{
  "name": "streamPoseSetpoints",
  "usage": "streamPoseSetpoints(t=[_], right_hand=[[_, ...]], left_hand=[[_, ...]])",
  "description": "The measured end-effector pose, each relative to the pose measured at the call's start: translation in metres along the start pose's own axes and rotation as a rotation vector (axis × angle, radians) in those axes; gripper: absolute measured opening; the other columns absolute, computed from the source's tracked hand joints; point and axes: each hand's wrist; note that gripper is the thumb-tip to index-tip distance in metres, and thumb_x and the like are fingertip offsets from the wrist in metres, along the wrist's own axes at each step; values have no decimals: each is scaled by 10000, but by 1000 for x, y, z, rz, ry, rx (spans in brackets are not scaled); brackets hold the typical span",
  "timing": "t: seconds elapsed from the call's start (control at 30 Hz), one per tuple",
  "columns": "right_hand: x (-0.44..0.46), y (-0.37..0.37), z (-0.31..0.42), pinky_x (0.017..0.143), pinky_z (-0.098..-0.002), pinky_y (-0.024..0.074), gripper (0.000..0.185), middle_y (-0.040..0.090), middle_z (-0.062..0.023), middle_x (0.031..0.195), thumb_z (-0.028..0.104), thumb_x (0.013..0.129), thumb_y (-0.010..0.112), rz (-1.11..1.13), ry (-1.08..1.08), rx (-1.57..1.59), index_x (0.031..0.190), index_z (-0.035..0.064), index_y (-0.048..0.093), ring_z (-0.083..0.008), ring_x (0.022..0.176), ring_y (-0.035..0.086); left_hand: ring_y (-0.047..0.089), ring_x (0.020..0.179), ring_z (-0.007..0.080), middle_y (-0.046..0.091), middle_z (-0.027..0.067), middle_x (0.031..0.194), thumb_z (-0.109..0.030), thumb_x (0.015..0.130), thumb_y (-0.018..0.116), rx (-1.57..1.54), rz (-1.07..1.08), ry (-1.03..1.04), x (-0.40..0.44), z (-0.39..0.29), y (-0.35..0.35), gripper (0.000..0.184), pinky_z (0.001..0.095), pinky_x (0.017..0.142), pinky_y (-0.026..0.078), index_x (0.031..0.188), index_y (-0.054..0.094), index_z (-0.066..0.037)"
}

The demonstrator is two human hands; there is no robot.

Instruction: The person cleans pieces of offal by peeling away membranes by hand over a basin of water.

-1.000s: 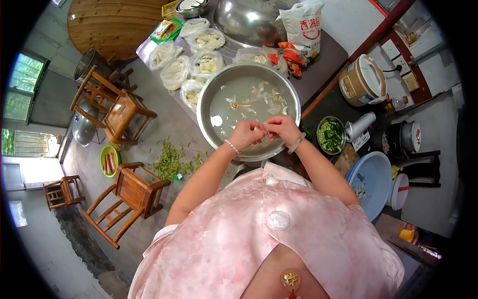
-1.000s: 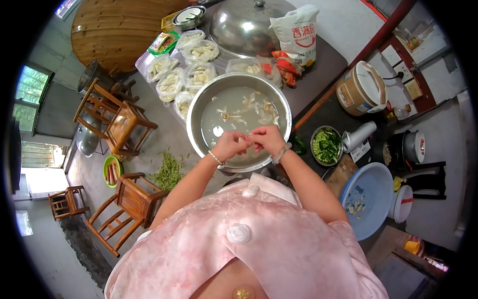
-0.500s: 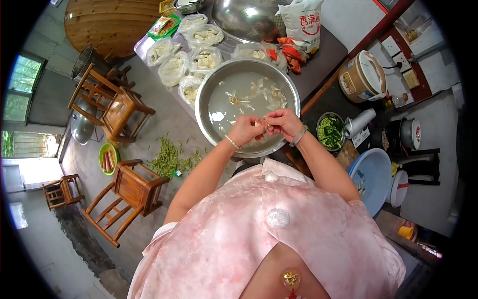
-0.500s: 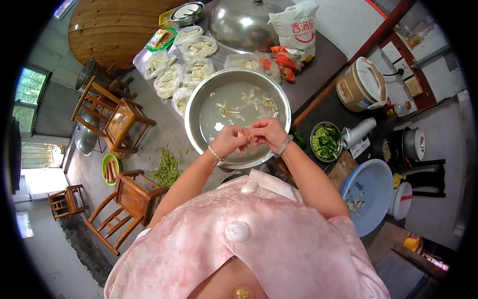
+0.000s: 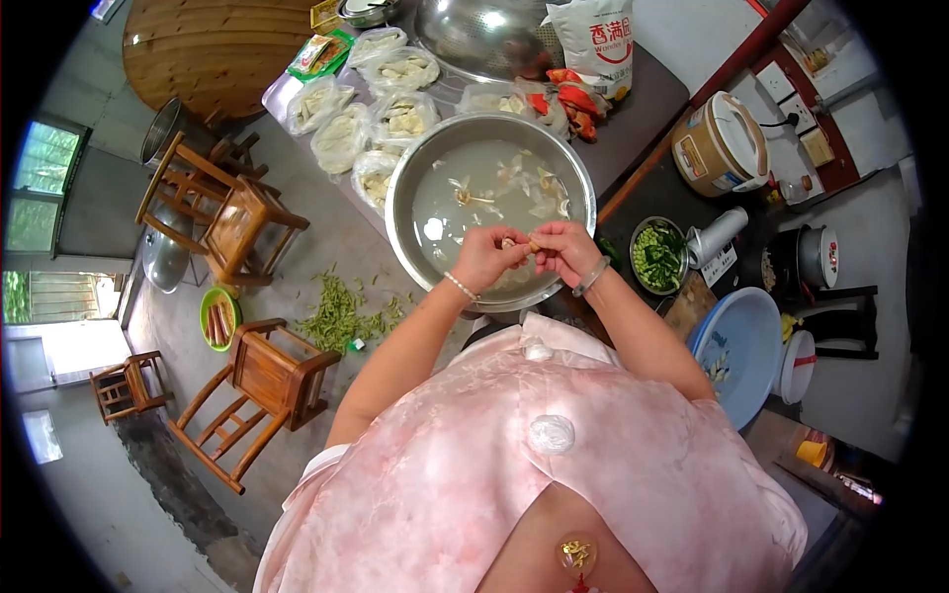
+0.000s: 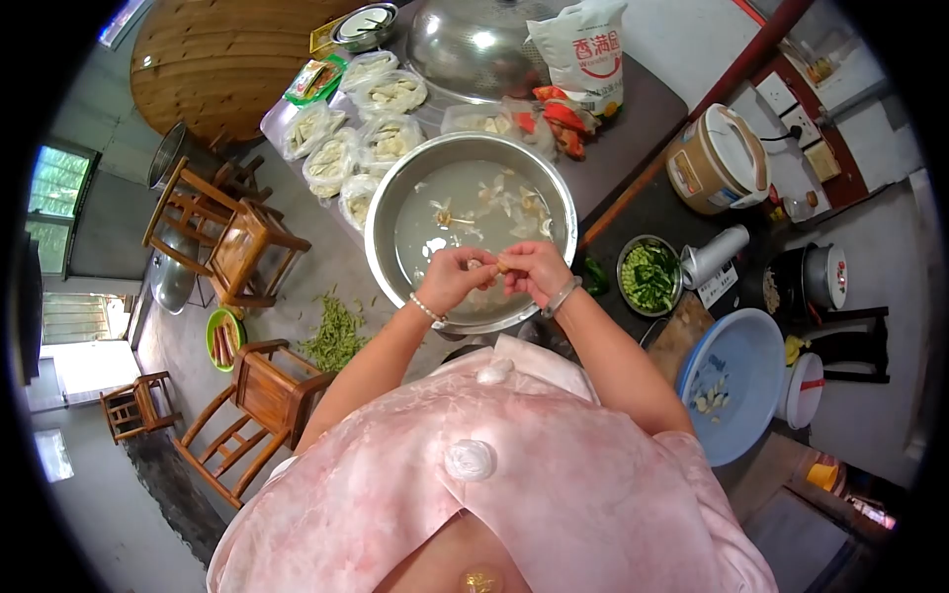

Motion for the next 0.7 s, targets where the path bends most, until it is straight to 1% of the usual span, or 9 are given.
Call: streamPoseSetpoints(t=[0.1, 0.2, 0.3, 0.4, 0.53, 0.6, 0.7], right_hand=[[-1, 2, 0, 455, -261, 483, 134, 576, -100, 714, 60, 757, 589, -6, -5, 25, 836, -35, 535, -130, 515, 536], [-2, 3, -1, 459, -259, 485, 137, 577, -100, 716, 62, 760, 587, -7, -16, 42, 839, -39, 539, -129, 521, 540], [-4, 5, -2, 480, -259, 492, 144, 579, -101, 724, 60, 761, 580, 7, -8, 59, 854, -45, 546, -133, 538, 549], [-8, 11, 3, 512, -259, 499, 151, 582, -102, 743, 49, 760, 566, 1, 6, 31, 874, -50, 552, -138, 564, 559], [-7, 15, 2, 544, -259, 502, 165, 582, -100, 772, 22, 742, 548, 14, 17, -13, 893, -44, 555, -141, 591, 566], [-6, 11, 2, 536, -247, 497, 189, 580, -94, 778, 14, 733, 545, 52, 24, -40, 913, -43, 554, -132, 591, 564], [-5, 6, 1, 510, -221, 481, 243, 580, -81, 777, 6, 721, 544, 60, 16, -110, 960, -39, 548, -118, 589, 559]], left_hand=[[555, 572, 88, 600, 61, 661, -68, 753, 610, -26, 11, -9, 1, 4, -2, 140, 202, 525, 459, 832, 604, 47], [556, 565, 84, 597, 64, 643, -71, 757, 591, -42, -21, -34, 0, 5, -1, 140, 198, 515, 456, 821, 599, 54], [544, 534, 82, 586, 55, 616, -67, 759, 576, -76, -57, -16, 1, 8, 1, 130, 201, 488, 447, 801, 596, 55], [549, 553, 87, 587, 57, 652, -80, 755, 581, -25, -69, -32, 1, 10, 1, 122, 197, 497, 449, 793, 578, 36], [546, 543, 89, 568, 44, 639, -98, 773, 556, 7, -109, -12, 1, 12, 3, 120, 200, 483, 444, 794, 546, 20], [550, 544, 93, 566, 44, 646, -104, 784, 540, 15, -130, -24, 1, 13, 3, 120, 204, 479, 446, 807, 532, 14], [556, 545, 100, 570, 51, 665, -108, 793, 527, -88, -160, -59, 2, 19, 1, 119, 211, 475, 452, 823, 524, 6]])
Point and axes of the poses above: each hand's wrist, its own x-axis towards the middle knuckle, its own y-axis out of the palm, z = x × y
